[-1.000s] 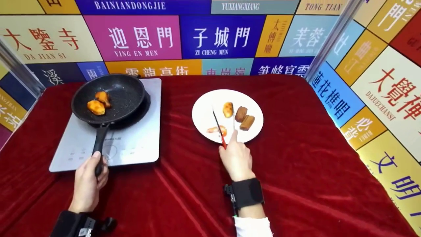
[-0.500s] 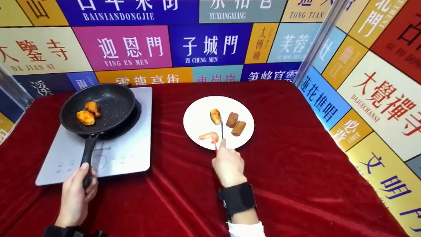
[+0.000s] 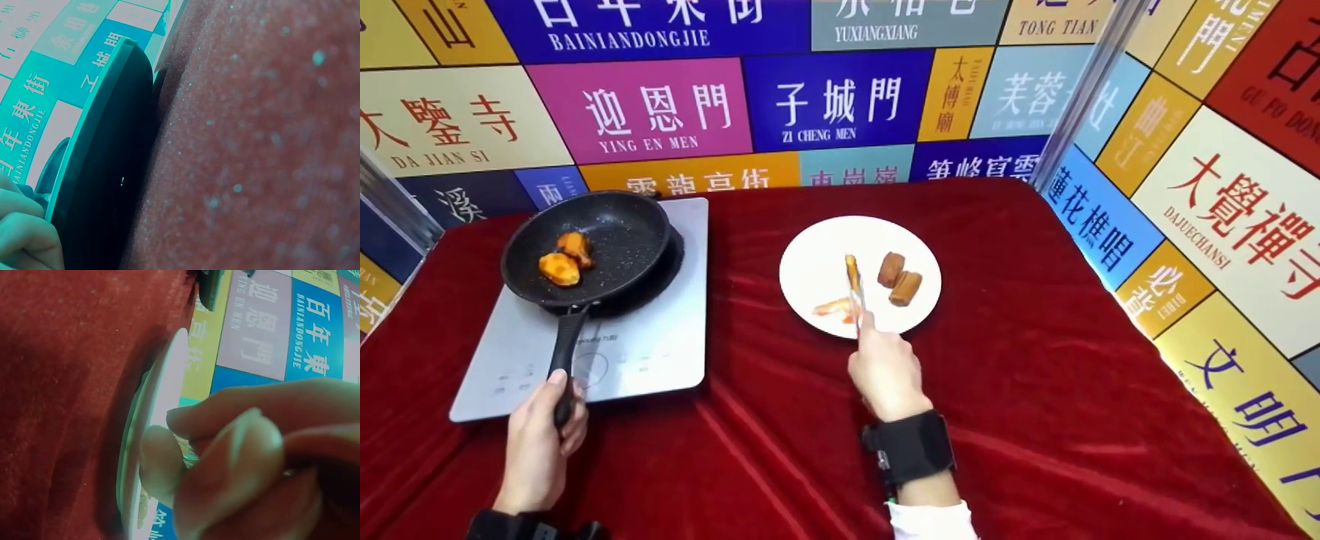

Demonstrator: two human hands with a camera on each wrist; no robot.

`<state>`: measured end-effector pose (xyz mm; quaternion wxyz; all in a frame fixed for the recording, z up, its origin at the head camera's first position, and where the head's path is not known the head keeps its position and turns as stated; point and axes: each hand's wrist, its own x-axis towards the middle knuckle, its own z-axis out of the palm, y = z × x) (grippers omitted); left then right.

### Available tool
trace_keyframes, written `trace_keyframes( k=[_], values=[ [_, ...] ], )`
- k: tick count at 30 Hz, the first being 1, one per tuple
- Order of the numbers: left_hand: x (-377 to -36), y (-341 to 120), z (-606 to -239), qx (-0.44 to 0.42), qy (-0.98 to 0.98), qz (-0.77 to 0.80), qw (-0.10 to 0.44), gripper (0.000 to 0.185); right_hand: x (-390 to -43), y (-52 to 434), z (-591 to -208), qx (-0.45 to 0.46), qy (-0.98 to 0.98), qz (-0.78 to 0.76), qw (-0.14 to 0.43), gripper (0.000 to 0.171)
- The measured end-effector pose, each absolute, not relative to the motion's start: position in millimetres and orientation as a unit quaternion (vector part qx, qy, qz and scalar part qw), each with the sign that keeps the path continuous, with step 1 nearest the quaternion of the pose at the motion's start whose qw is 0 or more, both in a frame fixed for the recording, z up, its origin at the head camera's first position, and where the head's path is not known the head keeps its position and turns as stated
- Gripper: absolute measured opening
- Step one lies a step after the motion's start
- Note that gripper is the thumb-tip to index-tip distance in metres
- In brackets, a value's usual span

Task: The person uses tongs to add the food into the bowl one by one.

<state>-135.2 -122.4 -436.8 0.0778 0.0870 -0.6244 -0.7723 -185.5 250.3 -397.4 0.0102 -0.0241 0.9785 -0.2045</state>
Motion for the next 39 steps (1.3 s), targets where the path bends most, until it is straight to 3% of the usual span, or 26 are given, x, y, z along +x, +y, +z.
trace_keyframes(
  k=[7,11,15,24,39],
  values=[
    [-132.0,-124.1,-432.9,0.089,-0.633,-0.765,0.079,0.048,-196.0,272.0,-406.6,0.002,0.897,-0.431,0.098,0.043],
    [-127.4,-124.3,-427.8,0.089,-0.634,-0.764,0.08,0.048,-201.5,282.7,-417.0,0.014,0.817,-0.562,0.128,0.032],
    [-126.4,-126.5,-430.5,0.092,-0.635,-0.762,0.083,0.048,-206.6,288.0,-425.6,0.03,0.756,-0.635,0.155,0.038],
    [-133.9,-124.9,-444.0,0.089,-0.633,-0.764,0.089,0.049,-208.1,285.2,-429.3,0.042,0.731,-0.659,0.17,0.042],
    [-137.2,-122.5,-441.2,0.076,-0.634,-0.764,0.089,0.05,-202.2,258.6,-407.9,-0.011,0.694,-0.698,0.176,0.041]
  ],
)
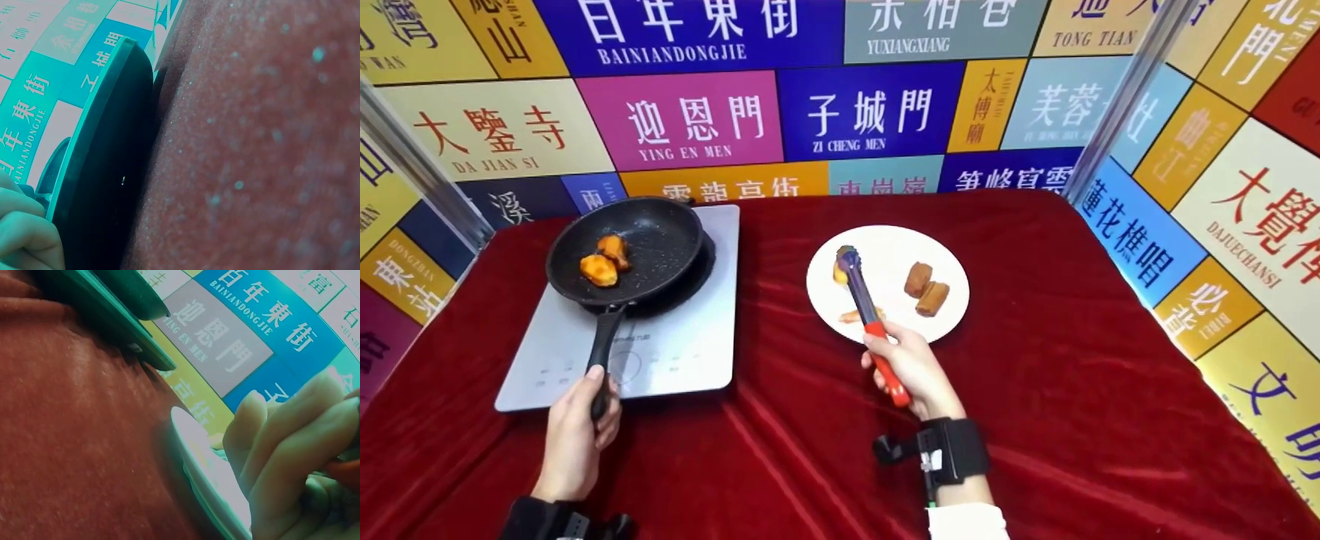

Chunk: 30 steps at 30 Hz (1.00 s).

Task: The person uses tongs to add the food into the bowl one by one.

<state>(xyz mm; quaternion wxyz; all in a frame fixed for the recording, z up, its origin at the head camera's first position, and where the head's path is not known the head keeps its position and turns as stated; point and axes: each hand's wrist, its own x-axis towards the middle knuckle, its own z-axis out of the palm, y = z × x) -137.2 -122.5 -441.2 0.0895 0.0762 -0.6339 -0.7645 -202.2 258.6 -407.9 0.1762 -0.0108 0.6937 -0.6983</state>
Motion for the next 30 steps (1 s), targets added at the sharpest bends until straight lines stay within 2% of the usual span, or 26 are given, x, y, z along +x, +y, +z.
trace_keyframes(
  k=[15,22,30],
  values=[
    [-138.0,-122.4,-441.4,0.076,-0.642,-0.758,0.09,0.047,-207.9,237.2,-422.8,-0.048,0.638,-0.754,0.147,0.042],
    [-138.1,-122.7,-442.1,0.074,-0.642,-0.757,0.095,0.048,-203.5,221.4,-417.0,-0.054,0.606,-0.777,0.16,0.045],
    [-138.4,-124.2,-443.5,0.072,-0.643,-0.756,0.097,0.047,-194.9,199.5,-414.8,-0.064,0.581,-0.793,0.171,0.039]
  ],
)
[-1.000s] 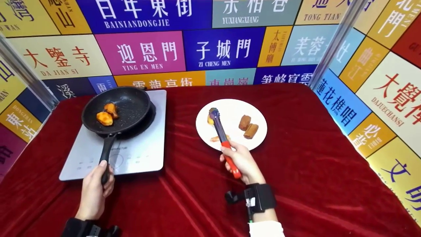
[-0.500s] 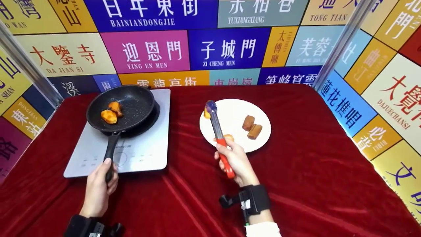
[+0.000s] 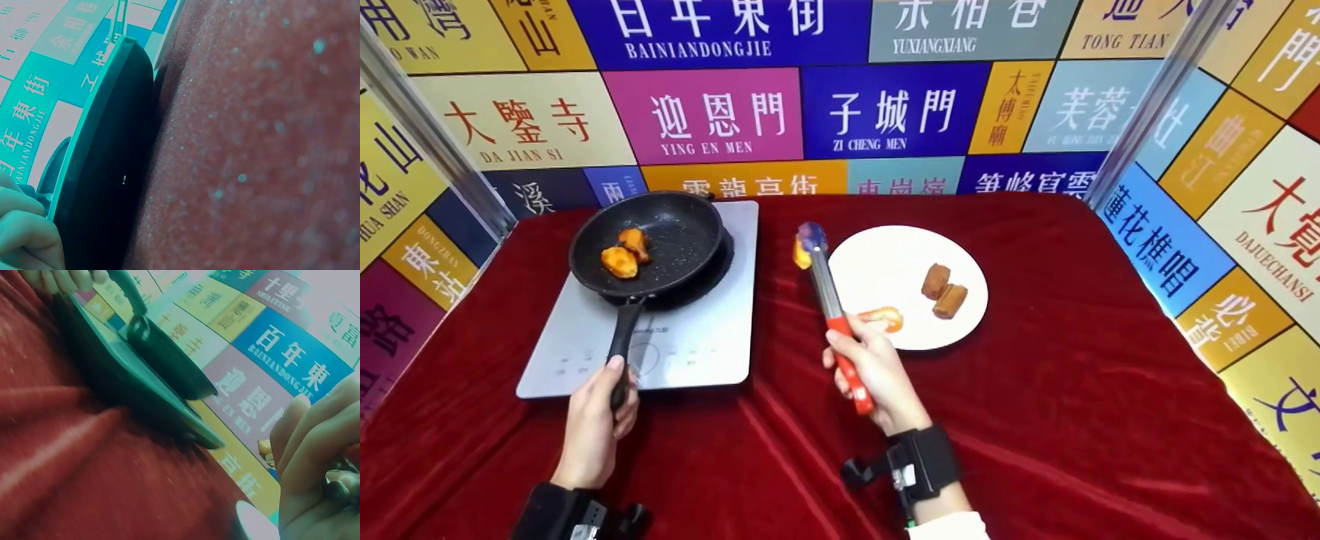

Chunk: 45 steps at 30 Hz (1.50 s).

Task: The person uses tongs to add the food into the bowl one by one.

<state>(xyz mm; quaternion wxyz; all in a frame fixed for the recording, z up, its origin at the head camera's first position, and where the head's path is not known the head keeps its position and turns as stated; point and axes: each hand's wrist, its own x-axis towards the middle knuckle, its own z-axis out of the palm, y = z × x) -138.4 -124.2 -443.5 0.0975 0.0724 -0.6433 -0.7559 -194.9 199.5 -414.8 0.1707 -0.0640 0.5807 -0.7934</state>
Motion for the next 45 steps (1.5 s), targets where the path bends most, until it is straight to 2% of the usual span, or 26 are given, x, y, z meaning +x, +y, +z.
trace_keyframes(
  k=[4,13,26,38,45],
  values=[
    [-137.8,-125.5,-442.4,0.072,-0.643,-0.756,0.095,0.048,-190.7,185.1,-414.1,-0.076,0.558,-0.804,0.19,0.046],
    [-135.8,-127.5,-439.7,0.074,-0.642,-0.757,0.098,0.049,-185.2,158.6,-409.8,-0.125,0.543,-0.801,0.219,0.045],
    [-134.3,-128.2,-440.4,0.074,-0.649,-0.751,0.098,0.05,-176.4,138.2,-413.1,-0.148,0.548,-0.789,0.237,0.045],
    [-135.0,-131.4,-438.8,0.085,-0.649,-0.749,0.101,0.051,-174.2,125.6,-413.3,-0.146,0.552,-0.781,0.253,0.046],
    [-133.1,-124.5,-427.9,0.073,-0.649,-0.752,0.088,0.046,-177.9,127.5,-415.3,-0.13,0.533,-0.794,0.261,0.045]
  ],
)
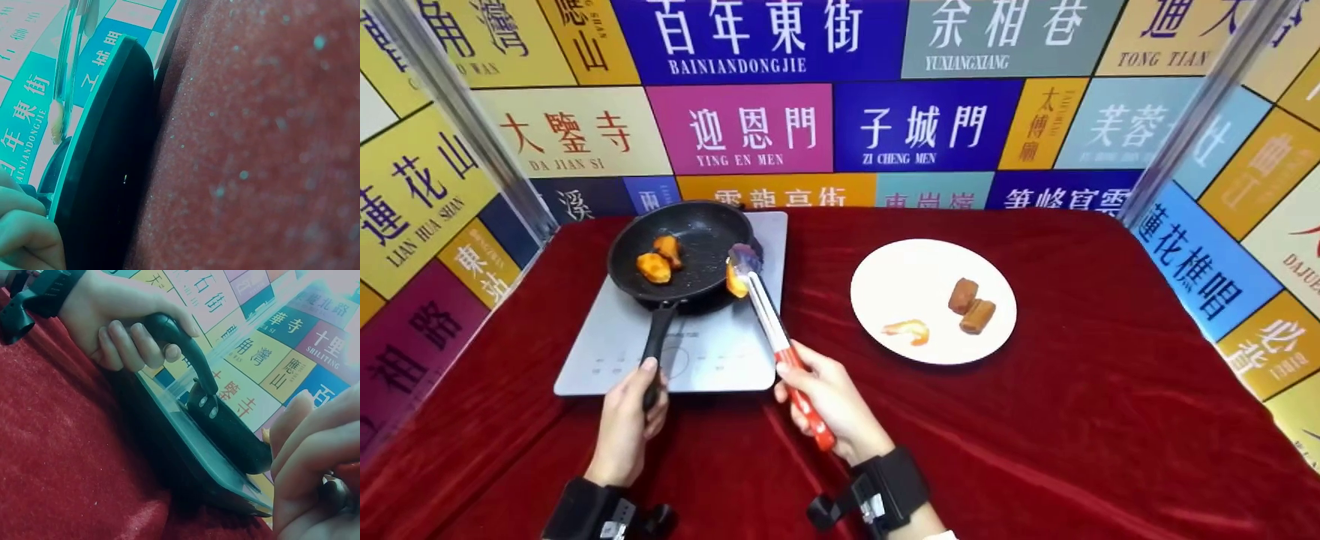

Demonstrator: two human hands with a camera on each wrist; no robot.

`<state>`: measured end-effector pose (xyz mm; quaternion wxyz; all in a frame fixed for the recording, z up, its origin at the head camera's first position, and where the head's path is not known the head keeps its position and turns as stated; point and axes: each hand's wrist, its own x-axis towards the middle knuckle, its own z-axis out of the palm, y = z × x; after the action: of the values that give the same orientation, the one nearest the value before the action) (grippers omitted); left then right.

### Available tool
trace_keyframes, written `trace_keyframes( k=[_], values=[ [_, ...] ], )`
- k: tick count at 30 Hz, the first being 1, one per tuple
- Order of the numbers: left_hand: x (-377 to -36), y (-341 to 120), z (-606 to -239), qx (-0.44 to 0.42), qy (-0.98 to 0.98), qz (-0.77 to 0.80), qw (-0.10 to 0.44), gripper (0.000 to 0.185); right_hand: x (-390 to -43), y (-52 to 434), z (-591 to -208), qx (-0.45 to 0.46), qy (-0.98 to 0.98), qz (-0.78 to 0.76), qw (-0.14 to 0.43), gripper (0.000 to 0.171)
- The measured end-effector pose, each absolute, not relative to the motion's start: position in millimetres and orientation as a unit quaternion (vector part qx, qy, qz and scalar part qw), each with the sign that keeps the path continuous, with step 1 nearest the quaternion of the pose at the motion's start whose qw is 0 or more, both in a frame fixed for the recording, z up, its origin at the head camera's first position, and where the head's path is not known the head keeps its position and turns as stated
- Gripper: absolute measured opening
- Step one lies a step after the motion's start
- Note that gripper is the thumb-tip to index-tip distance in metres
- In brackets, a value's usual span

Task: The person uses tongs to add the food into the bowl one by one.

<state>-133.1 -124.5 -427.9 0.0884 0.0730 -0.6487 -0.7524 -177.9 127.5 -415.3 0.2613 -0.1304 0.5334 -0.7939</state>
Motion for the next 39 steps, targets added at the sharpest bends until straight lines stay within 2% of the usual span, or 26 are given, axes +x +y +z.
trace_keyframes(
  k=[9,25,30,39],
  values=[
    [-131.2,-119.7,-421.5,0.069,-0.647,-0.754,0.091,0.044,-188.3,119.2,-411.8,-0.14,0.547,-0.784,0.259,0.045],
    [-130.6,-120.1,-421.0,0.064,-0.647,-0.754,0.095,0.046,-229.2,83.2,-397.9,-0.115,0.609,-0.743,0.251,0.042],
    [-130.3,-120.8,-420.0,0.063,-0.647,-0.753,0.099,0.045,-240.3,71.1,-394.6,-0.116,0.639,-0.723,0.236,0.038],
    [-130.5,-120.6,-419.2,0.065,-0.65,-0.751,0.096,0.044,-258.3,51.5,-386.5,-0.134,0.711,-0.663,0.191,0.044]
  ],
)
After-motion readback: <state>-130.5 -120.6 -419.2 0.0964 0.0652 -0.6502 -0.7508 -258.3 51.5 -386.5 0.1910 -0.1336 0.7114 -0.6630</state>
